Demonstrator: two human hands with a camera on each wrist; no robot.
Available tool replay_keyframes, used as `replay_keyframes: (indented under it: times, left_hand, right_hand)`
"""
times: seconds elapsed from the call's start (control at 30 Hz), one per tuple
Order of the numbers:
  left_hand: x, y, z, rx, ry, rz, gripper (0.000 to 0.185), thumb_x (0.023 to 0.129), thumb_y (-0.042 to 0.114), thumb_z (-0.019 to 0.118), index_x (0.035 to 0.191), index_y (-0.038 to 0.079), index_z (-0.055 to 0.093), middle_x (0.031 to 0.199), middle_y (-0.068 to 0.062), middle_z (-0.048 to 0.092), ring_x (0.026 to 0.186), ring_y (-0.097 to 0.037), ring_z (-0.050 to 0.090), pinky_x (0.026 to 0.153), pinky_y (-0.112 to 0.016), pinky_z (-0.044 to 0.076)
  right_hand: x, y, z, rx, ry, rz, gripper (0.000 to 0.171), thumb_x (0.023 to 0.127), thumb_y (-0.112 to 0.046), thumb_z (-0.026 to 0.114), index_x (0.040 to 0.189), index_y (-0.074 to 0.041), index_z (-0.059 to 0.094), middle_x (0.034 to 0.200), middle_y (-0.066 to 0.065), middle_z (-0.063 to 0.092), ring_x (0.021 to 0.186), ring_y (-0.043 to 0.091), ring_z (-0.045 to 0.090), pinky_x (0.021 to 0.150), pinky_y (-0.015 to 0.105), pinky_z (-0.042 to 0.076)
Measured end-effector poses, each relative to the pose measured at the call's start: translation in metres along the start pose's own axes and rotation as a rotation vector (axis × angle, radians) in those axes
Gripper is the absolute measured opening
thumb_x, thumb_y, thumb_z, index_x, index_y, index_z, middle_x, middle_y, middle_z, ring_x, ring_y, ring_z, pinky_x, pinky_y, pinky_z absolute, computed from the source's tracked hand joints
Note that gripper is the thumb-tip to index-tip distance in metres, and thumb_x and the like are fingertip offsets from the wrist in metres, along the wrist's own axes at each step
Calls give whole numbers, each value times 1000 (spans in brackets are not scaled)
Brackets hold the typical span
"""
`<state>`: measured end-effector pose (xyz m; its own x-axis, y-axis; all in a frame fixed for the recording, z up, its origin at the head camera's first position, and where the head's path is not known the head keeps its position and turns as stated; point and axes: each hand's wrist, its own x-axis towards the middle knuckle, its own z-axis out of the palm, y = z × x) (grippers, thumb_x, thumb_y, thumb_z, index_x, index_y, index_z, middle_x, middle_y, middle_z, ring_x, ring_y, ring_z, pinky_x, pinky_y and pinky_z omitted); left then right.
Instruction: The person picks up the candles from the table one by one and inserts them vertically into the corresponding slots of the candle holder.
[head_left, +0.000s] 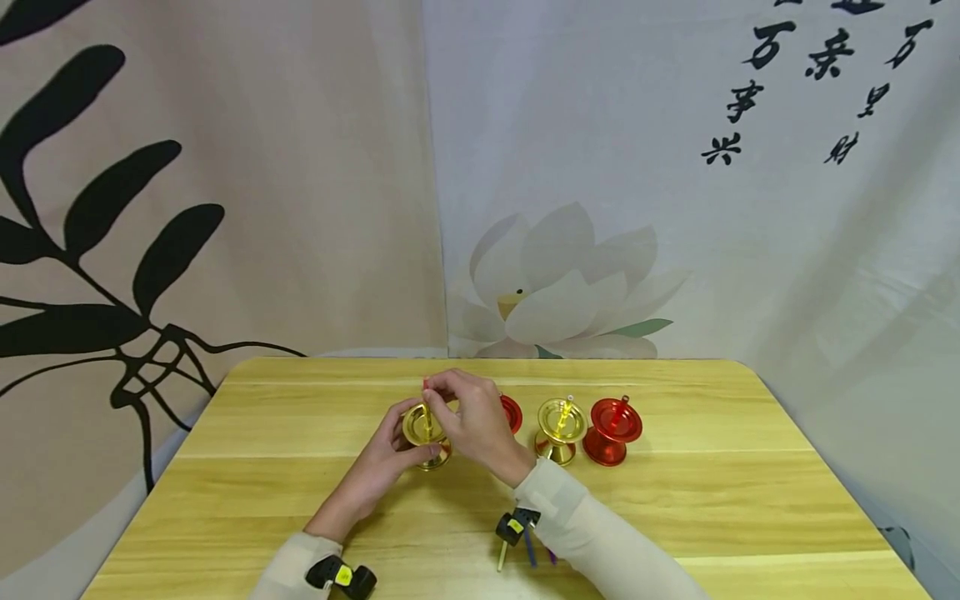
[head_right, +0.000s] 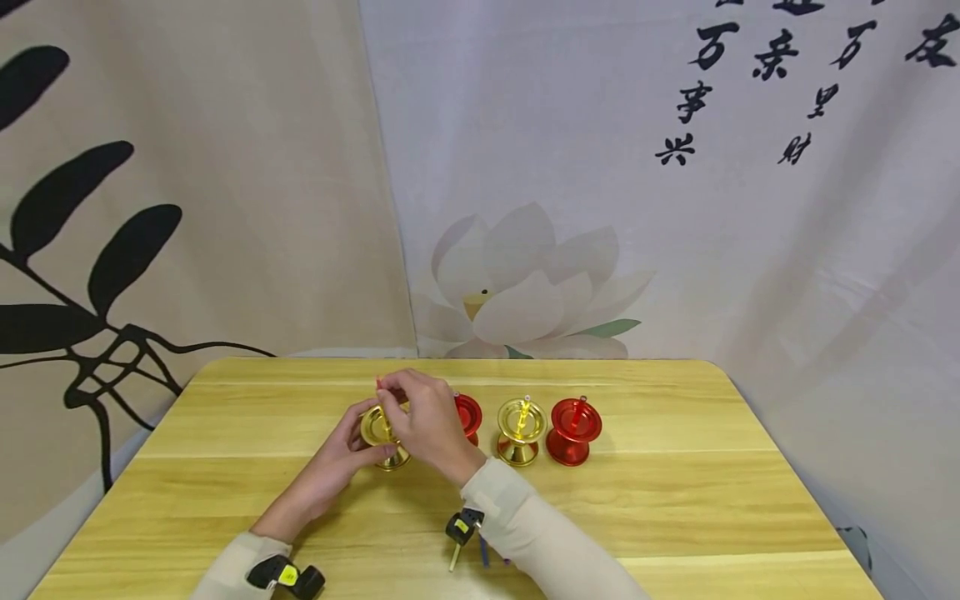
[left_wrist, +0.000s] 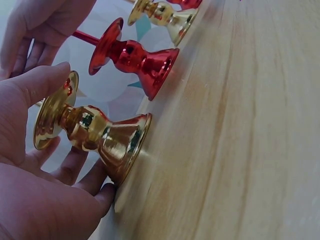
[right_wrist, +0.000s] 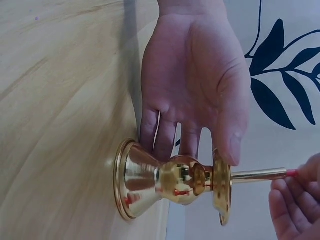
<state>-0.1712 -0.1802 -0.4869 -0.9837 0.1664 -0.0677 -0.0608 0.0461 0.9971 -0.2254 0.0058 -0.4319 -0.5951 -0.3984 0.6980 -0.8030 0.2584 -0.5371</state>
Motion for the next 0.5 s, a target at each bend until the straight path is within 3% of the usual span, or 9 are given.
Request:
replay_keyframes:
  times: [0.27, 0.5]
  left_hand:
    - [0, 1, 2, -9, -9, 7, 79, 103, 10, 77, 168, 14, 32, 162, -23, 48, 145, -41, 52, 104, -39, 54]
    - [0, 2, 3, 2, 20, -5, 80, 103, 9, 78, 168, 11, 32, 161, -24, 50, 144, -42, 54, 103, -41, 55]
  right_hand:
    - [-3, -5, -7, 26, 10, 41, 7, 99, 0, 77, 107, 1, 78, 102, 10, 80, 87, 20, 79, 80, 29, 65]
    - [-13, -15, -31, 48, 10, 109, 7, 99, -2, 76, 106, -3, 78, 99, 5, 80, 85, 14, 76, 72, 33, 64]
